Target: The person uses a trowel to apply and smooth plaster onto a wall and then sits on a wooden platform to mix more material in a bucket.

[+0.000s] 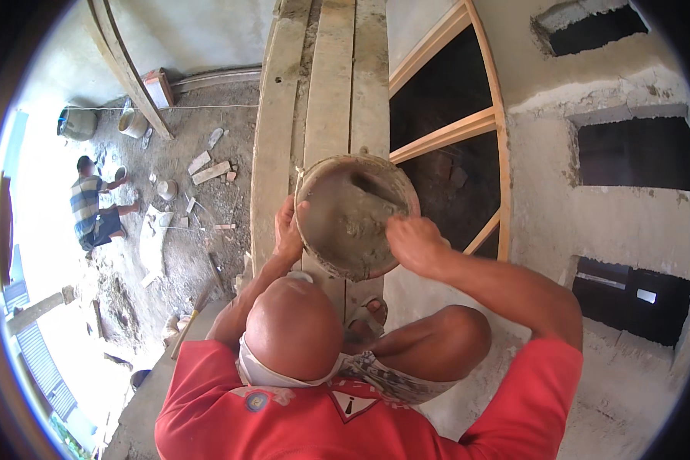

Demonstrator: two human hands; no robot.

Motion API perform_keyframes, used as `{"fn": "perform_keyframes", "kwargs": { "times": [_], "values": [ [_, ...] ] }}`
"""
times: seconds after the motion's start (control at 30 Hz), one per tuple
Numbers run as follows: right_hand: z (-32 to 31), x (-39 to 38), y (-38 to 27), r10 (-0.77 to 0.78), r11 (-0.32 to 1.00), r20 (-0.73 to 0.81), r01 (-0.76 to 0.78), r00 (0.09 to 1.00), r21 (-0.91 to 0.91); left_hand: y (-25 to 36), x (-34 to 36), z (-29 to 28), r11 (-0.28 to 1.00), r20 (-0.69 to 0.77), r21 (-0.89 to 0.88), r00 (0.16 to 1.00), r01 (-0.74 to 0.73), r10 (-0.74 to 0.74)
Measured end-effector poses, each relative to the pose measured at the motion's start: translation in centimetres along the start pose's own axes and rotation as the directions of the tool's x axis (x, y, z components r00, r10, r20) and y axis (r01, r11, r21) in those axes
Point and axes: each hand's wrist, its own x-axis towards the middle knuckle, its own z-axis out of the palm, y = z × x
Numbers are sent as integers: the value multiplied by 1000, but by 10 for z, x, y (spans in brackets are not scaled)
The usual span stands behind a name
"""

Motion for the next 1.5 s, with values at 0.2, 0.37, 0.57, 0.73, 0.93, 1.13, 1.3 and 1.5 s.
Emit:
{"fn": "perform_keyframes", "kwargs": {
  "times": [0.2, 0.37, 0.57, 0.73, 0.93, 1.13, 1.3, 1.5],
  "values": [
    [-43, -60, 3, 160, 982, 98, -168, 982, 83, 22, 1, 6, 979, -23, -41, 980, -200, 199],
    [-54, -78, 29, 486, 635, 86, -419, 870, 649, 23, 3, -4, 988, 79, 81, 989, -128, 122],
    [-17, -81, 22, 488, 769, -56, -399, 871, 499, 21, 0, -2, 999, 93, -29, 995, -32, 34],
    [-72, -81, 14, 367, 896, 45, -366, 929, 253, 12, -8, -10, 996, 49, 88, 999, 0, -5],
    [-55, 16, 42, 57, 998, -128, -62, 990, -32, 18, -7, -5, 1000, 100, 10, 995, 22, -23],
    [-7, 75, 7, -87, 979, -35, 79, 996, -188, 25, -7, -4, 997, 58, 79, 998, 27, -32],
    [-1, 49, -9, -150, 934, -112, 103, 982, -342, 33, 5, -3, 988, 63, 147, 997, -54, 45],
    [-20, 24, -19, -171, 868, -32, 135, 985, -478, 39, 46, -17, 990, 280, 135, 960, -30, -9]
  ]
}}
